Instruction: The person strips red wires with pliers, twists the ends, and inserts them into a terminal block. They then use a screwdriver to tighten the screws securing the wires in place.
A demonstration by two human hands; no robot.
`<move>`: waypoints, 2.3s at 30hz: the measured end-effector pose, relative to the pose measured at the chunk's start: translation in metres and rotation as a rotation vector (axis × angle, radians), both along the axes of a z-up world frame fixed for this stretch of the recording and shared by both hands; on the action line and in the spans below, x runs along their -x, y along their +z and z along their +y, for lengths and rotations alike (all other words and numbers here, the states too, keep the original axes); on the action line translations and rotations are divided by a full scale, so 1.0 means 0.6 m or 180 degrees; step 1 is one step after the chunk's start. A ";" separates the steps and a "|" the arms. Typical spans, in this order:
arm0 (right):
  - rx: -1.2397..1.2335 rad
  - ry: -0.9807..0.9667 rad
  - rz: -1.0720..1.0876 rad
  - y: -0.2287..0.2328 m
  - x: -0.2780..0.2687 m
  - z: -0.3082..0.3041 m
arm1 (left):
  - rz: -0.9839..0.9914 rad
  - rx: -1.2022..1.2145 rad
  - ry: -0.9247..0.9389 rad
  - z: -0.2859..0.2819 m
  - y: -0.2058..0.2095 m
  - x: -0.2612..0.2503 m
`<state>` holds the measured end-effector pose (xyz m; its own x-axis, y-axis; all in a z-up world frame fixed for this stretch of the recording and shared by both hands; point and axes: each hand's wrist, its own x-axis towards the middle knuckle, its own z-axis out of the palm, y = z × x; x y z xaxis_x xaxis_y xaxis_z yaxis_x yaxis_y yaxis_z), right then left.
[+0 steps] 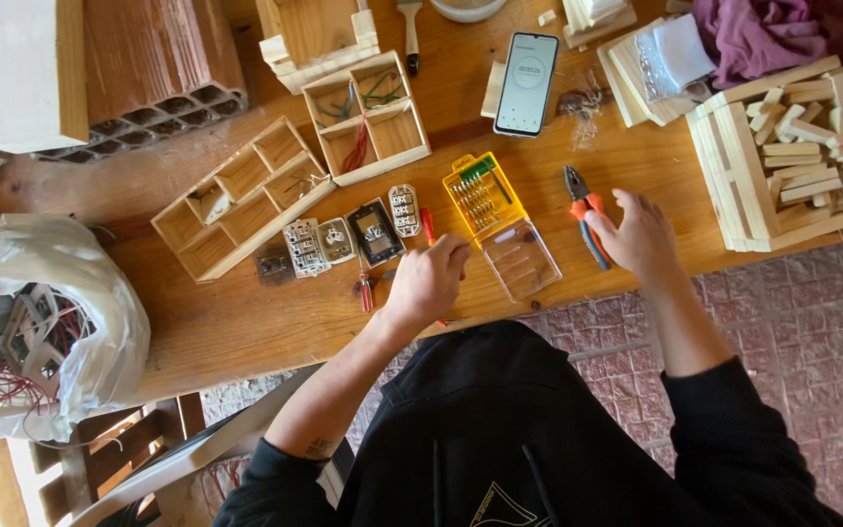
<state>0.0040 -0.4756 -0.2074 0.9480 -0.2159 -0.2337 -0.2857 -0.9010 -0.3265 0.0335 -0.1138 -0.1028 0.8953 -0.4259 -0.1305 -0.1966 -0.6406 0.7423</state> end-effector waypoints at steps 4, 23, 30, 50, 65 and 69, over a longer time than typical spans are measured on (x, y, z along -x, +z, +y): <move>0.0049 -0.0502 0.1073 0.008 0.015 0.044 | 0.0588 0.0200 0.0166 -0.009 -0.002 -0.009; -0.4706 -0.0735 0.0813 -0.002 0.087 0.113 | 0.0486 0.0445 0.0545 0.046 0.012 0.012; -0.5872 -0.0966 0.1158 0.016 0.114 0.214 | 0.0633 0.0657 0.0704 0.070 0.026 0.028; -0.5990 0.0135 0.1121 0.076 0.110 0.330 | 0.0110 0.0230 0.0888 0.126 0.045 0.055; -0.5931 0.0321 0.1316 0.046 0.123 0.344 | -0.0023 0.0184 0.0870 0.156 0.004 0.055; -0.6003 0.0366 0.1348 0.049 0.120 0.350 | -0.0052 0.0075 0.0823 0.159 0.007 0.053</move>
<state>-0.0680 -0.2659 -0.1782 0.7653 0.5983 -0.2372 -0.5687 0.4562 -0.6844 0.0016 -0.0184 -0.0988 0.9767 -0.1853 -0.1079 -0.0405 -0.6536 0.7557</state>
